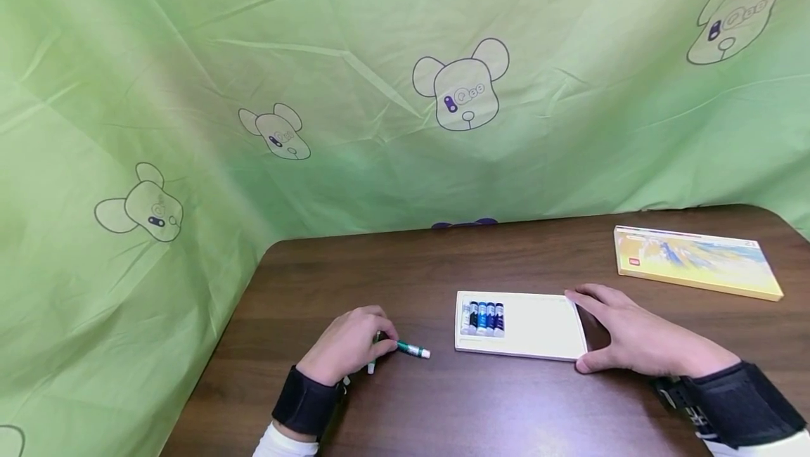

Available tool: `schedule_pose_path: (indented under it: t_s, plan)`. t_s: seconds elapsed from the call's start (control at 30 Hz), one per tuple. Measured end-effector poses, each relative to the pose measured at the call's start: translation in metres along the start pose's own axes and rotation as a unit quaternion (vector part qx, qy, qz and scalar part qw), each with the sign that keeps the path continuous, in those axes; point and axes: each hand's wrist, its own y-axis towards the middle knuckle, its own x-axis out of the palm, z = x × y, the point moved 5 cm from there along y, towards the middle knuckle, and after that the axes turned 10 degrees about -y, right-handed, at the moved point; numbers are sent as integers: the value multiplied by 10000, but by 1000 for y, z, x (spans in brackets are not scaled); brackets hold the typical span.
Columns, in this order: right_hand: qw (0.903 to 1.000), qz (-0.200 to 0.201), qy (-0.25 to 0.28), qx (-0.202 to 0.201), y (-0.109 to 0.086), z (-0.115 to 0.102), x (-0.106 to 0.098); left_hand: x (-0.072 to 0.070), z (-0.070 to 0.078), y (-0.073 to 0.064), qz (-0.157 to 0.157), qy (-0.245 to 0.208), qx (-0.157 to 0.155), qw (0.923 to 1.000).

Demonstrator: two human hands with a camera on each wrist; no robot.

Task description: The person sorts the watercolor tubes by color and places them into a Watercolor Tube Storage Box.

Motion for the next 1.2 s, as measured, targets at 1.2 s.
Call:
schedule_pose_path:
  t_s: [1.2]
  plan:
    - [10000,24,16,-21,0,1,1,19,21,13,493,444,-186,9976]
